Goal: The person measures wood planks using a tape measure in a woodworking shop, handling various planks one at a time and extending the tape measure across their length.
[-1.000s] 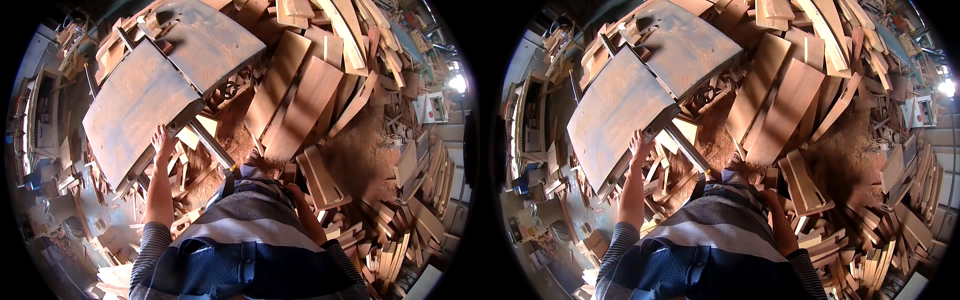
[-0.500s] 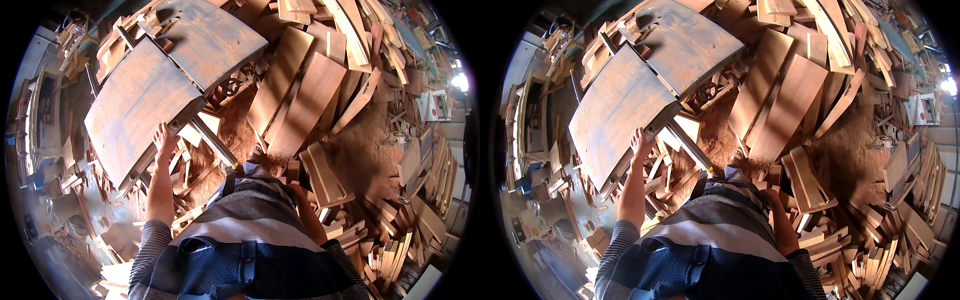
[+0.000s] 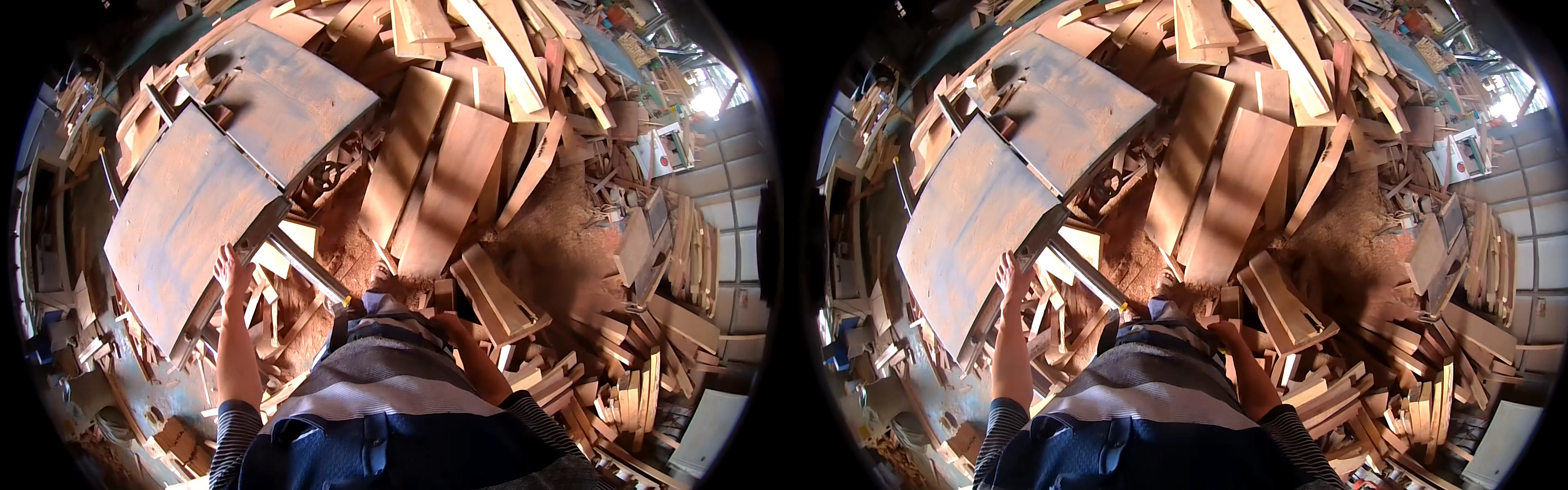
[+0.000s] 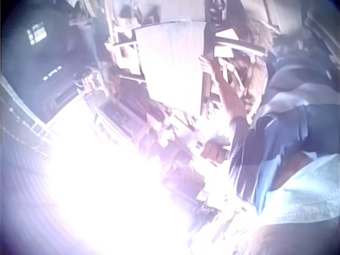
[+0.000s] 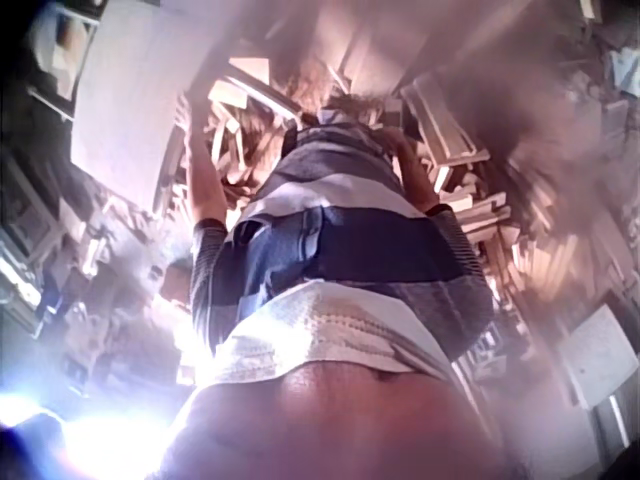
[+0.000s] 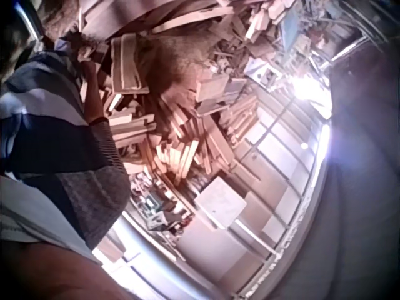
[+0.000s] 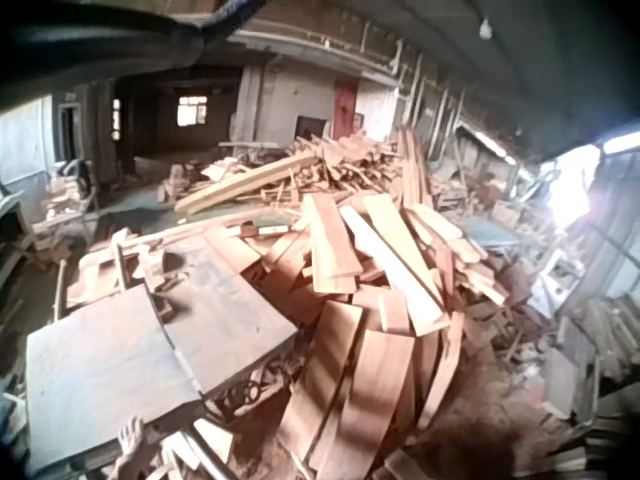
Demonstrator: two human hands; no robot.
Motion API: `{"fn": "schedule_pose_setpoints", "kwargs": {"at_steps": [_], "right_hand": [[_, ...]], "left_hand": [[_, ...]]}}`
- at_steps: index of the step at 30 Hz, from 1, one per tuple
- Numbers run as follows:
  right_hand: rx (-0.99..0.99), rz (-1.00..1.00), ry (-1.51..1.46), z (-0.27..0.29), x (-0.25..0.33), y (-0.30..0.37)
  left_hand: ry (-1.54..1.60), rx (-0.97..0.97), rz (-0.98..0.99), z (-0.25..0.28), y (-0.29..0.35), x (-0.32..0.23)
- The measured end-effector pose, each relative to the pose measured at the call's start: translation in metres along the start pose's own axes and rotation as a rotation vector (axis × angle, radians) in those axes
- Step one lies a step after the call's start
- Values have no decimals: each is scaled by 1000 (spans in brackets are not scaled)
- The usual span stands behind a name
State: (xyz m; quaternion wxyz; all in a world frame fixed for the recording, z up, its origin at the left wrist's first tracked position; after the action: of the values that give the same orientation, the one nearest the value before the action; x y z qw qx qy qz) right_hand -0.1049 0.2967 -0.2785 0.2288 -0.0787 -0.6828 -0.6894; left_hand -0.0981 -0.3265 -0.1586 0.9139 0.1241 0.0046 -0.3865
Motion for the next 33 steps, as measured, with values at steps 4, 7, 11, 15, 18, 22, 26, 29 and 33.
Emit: {"fn": "schedule_pose_setpoints", "kwargs": {"at_steps": [4,7,11,15,18,22,26,29,33], "right_hand": [[3,9,66,-6,8,4],[30,44,60,-4,2,1],[24,67,18,-5,-2,-6],[-33,40,53,-6,1,-8],[-23,35,55,-8,3,-4],[-14,9,-48,-2,-3,-6],[-34,-19,16,0,1,-7],[-36,-15,56,6,-3,-9],[0,4,23,4,3,-1]], "left_hand": [[0,18,20,4,2,3],[-2,23,15,6,1,1],[20,33,2,3,0,2],[10,21,-40,0,-2,6],[-2,-5,-35,-4,-2,10],[15,10,-16,-1,-1,6],[2,10,-15,-1,-1,8],[6,34,15,1,0,1],[2,3,20,2,3,7]]}}
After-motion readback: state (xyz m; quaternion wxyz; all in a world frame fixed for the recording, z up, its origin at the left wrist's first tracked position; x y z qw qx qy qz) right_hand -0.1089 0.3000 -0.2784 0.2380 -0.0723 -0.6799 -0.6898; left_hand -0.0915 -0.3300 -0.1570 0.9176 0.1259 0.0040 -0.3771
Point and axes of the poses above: each hand's wrist, its own y-axis away from the middle knuckle, its own z-axis out of the back of the hand, x = y × z, the point moved 1 cm from there along -y, towards the middle knuckle
